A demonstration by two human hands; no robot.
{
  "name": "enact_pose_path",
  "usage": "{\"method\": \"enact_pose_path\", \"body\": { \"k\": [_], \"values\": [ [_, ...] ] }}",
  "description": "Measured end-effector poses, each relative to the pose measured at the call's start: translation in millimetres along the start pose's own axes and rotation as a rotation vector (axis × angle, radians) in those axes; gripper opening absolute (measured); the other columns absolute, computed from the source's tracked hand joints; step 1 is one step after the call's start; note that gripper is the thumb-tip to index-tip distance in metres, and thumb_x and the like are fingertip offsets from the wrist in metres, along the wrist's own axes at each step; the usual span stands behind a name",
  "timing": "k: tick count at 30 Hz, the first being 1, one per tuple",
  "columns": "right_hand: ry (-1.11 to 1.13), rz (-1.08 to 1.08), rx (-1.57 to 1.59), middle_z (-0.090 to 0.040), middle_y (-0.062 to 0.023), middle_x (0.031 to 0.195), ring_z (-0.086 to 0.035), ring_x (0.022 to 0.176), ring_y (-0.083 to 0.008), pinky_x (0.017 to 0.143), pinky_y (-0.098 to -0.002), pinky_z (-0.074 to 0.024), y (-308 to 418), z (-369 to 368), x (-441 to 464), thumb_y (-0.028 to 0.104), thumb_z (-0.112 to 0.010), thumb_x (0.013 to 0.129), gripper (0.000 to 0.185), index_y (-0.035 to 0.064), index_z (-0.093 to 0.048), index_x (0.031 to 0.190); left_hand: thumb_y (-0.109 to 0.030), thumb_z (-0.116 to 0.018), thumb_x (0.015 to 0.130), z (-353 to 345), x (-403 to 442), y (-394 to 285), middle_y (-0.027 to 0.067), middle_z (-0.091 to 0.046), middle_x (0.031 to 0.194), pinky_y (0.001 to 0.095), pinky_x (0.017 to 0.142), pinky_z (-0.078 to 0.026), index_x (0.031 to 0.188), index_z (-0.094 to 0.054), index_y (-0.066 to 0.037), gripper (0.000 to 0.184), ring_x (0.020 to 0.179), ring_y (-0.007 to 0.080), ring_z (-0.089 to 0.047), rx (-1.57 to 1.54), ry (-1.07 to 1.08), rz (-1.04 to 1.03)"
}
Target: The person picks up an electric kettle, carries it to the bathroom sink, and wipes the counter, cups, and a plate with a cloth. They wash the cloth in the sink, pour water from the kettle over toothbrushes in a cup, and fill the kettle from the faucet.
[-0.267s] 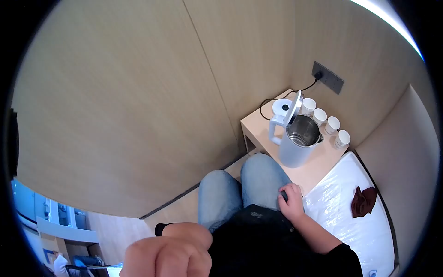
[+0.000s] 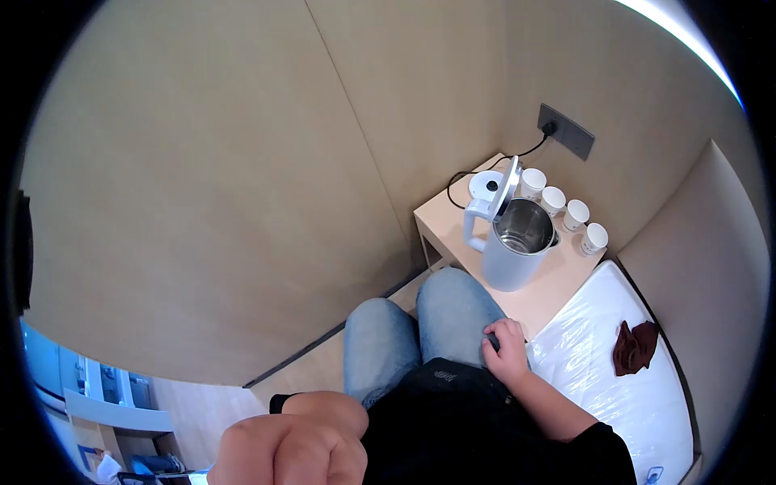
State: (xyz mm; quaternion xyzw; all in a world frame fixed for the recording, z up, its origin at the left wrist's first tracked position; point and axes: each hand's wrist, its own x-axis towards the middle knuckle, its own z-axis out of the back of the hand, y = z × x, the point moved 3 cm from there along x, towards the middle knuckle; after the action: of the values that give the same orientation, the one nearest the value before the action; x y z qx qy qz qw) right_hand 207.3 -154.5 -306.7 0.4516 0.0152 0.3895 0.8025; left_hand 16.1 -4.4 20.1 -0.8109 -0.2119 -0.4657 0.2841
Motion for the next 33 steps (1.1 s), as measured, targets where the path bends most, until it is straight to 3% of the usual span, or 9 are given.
{"method": "enact_pose_path", "body": {
  "k": [6,12,15,22,26,33],
  "values": [
    [-0.004,0.016,-0.024,-0.060,-0.0158,0.102,-0.054,0.101,-0.0374,0.091,-0.0437,-0.0444,-2,5,0,0.009,-0.068,0.079,0.018,0.0059,-0.063,0.096,-0.025,-0.057,0.101,14,-3,-2,0.0207,-0.069,0.111,0.0450,0.080,-0.059,0.079,-0.069,0.003,0.039,0.102,0.0414,-0.069,-0.030,0.108,0.063],
    [0.005,-0.001,-0.021,-0.059,-0.0161,0.102,-0.055,0.100,-0.0372,0.090,-0.0435,-0.0450,-2,4,2,0.008,-0.068,0.079,0.018,0.0057,-0.062,0.095,-0.028,-0.058,0.100,18,13,16,0.0252,-0.067,0.111,0.0436,0.070,-0.060,0.067,-0.065,0.003,0.046,0.088,0.0404,-0.071,-0.112,-0.016,0.015],
    [-0.017,0.022,-0.023,-0.059,-0.0160,0.102,-0.055,0.100,-0.0369,0.090,-0.0434,-0.0452,-4,3,2,0.008,-0.068,0.079,0.018,0.0057,-0.062,0.095,-0.029,-0.054,0.101,17,21,13,0.0271,-0.067,0.111,0.0407,0.066,-0.059,0.063,-0.065,0.003,0.051,0.081,0.0383,-0.072,-0.049,-0.036,0.108],
    [-0.011,0.013,-0.011,-0.058,-0.0156,0.101,-0.055,0.101,-0.0363,0.091,-0.0424,-0.0443,-3,4,4,0.007,-0.068,0.079,0.017,0.0056,-0.061,0.095,-0.028,-0.051,0.102,21,20,13,0.0268,-0.069,0.111,0.0417,0.069,-0.060,0.062,-0.066,0.004,0.053,0.084,0.0378,-0.073,-0.028,0.003,0.152],
    [-0.017,0.012,-0.016,-0.059,-0.0153,0.101,-0.056,0.100,-0.0360,0.089,-0.0423,-0.0455,-4,4,4,0.008,-0.068,0.078,0.017,0.0059,-0.062,0.094,-0.028,-0.052,0.102,18,12,20,0.0260,-0.072,0.106,0.0405,0.070,-0.060,0.061,-0.066,0.003,0.053,0.086,0.0385,-0.074,0.007,-0.017,0.032],
    [-0.020,0.023,-0.017,-0.059,-0.0154,0.100,-0.056,0.099,-0.0357,0.088,-0.0426,-0.0463,-5,4,6,0.008,-0.069,0.078,0.017,0.0058,-0.062,0.093,-0.030,-0.050,0.102,34,17,24,0.0230,-0.074,0.101,0.0407,0.076,-0.060,0.062,-0.066,0.002,0.054,0.087,0.0374,-0.074,-0.008,0.094,0.020]
  ]
}}
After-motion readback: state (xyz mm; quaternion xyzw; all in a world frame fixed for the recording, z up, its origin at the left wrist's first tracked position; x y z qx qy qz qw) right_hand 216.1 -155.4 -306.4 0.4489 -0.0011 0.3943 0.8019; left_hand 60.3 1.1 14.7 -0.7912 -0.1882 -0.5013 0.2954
